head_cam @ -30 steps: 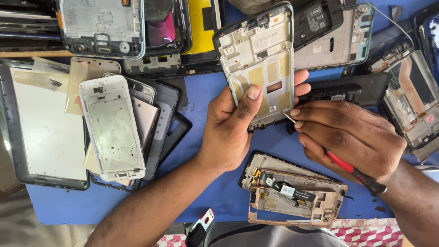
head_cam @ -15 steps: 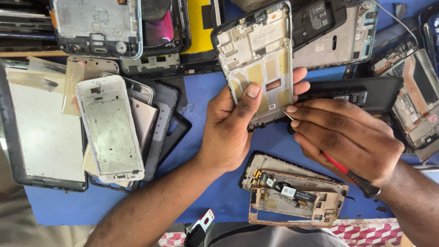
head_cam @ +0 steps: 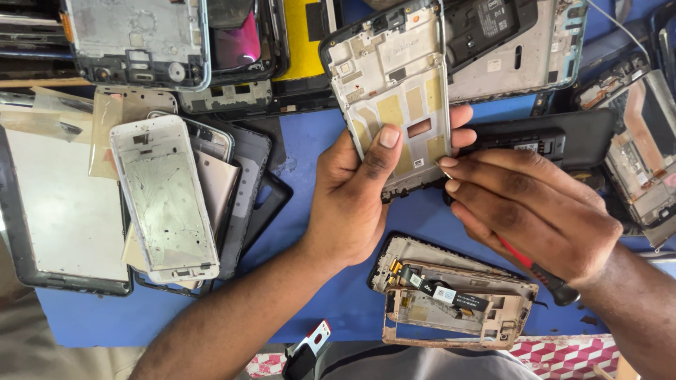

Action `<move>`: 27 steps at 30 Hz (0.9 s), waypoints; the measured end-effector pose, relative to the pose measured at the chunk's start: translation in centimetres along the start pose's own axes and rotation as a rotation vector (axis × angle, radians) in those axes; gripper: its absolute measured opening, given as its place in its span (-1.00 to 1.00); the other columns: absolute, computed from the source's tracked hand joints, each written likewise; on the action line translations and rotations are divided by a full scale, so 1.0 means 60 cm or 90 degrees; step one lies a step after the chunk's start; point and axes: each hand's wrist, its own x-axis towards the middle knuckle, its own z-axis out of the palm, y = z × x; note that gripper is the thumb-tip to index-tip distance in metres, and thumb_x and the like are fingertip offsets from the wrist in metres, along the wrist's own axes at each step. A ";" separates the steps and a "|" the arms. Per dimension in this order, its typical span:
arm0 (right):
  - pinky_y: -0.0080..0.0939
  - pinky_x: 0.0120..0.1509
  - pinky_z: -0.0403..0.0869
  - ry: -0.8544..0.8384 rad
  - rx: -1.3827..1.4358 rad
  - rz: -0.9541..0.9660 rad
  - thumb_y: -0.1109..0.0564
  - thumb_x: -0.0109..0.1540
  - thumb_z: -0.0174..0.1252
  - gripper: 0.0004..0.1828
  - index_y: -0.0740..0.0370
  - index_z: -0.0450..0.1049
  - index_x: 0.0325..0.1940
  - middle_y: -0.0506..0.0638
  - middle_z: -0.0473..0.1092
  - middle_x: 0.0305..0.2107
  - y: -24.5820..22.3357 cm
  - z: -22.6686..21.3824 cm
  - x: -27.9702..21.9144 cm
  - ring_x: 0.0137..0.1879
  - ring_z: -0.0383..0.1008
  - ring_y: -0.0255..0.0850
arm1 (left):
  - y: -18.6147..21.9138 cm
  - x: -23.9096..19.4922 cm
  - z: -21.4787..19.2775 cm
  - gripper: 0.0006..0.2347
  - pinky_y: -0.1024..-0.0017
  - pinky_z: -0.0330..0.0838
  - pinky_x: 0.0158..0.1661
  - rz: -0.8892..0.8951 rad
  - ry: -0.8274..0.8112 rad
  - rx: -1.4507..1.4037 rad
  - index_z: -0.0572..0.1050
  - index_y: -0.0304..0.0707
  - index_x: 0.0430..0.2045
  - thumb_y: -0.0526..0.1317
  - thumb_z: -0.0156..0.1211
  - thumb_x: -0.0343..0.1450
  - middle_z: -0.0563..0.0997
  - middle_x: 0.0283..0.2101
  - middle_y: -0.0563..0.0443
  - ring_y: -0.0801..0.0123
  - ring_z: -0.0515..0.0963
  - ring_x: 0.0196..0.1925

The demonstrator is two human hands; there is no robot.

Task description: The person uses a screwdriver to remove screws from a disassembled smartphone chassis. They then pick up another phone chassis and continue unscrewing components while handling multiple phone parts on the workbench.

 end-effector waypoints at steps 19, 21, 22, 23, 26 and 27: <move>-0.06 -0.01 0.65 0.013 0.052 -0.049 0.34 0.12 0.39 -0.83 0.48 0.54 -0.28 0.26 0.54 -0.29 0.018 0.001 -0.018 -0.09 0.64 0.09 | 0.010 0.001 0.000 -0.64 0.16 0.51 0.31 -0.019 -0.009 -0.016 0.26 -0.47 0.32 -0.10 -0.11 0.77 0.50 0.26 -0.41 0.02 0.58 0.27; -0.05 0.00 0.65 0.011 0.059 -0.037 0.34 0.12 0.39 -0.82 0.49 0.54 -0.27 0.27 0.53 -0.28 0.016 0.000 -0.014 -0.08 0.63 0.08 | 0.010 0.001 0.000 -0.64 0.17 0.49 0.30 -0.017 -0.014 -0.005 0.26 -0.47 0.32 -0.09 -0.11 0.78 0.51 0.27 -0.41 0.03 0.59 0.27; -0.05 0.00 0.64 0.011 0.063 -0.030 0.34 0.11 0.39 -0.81 0.49 0.54 -0.27 0.27 0.53 -0.28 0.015 -0.001 -0.012 -0.08 0.63 0.08 | 0.010 0.000 0.000 -0.64 0.18 0.48 0.29 -0.016 -0.015 0.001 0.26 -0.47 0.32 -0.09 -0.11 0.78 0.51 0.27 -0.41 0.03 0.59 0.27; -0.05 0.01 0.64 0.006 0.065 -0.029 0.34 0.11 0.39 -0.81 0.49 0.54 -0.27 0.27 0.53 -0.28 0.015 -0.002 -0.011 -0.07 0.62 0.08 | 0.009 0.000 0.000 -0.64 0.18 0.47 0.28 -0.016 -0.015 0.004 0.26 -0.47 0.32 -0.09 -0.11 0.78 0.51 0.27 -0.40 0.03 0.59 0.27; -0.05 0.03 0.64 -0.005 0.067 -0.027 0.34 0.11 0.40 -0.81 0.49 0.54 -0.27 0.27 0.53 -0.27 0.015 -0.003 -0.008 -0.05 0.62 0.08 | 0.009 0.001 0.000 -0.63 0.19 0.46 0.27 -0.016 -0.013 0.008 0.26 -0.47 0.32 -0.09 -0.10 0.77 0.51 0.26 -0.40 0.03 0.59 0.26; -0.05 0.03 0.64 -0.005 0.064 -0.026 0.34 0.11 0.40 -0.80 0.49 0.54 -0.26 0.26 0.53 -0.27 0.015 -0.002 -0.007 -0.05 0.62 0.08 | 0.009 0.001 -0.001 -0.63 0.19 0.46 0.27 -0.016 -0.013 0.008 0.26 -0.47 0.32 -0.09 -0.10 0.77 0.51 0.26 -0.40 0.03 0.59 0.26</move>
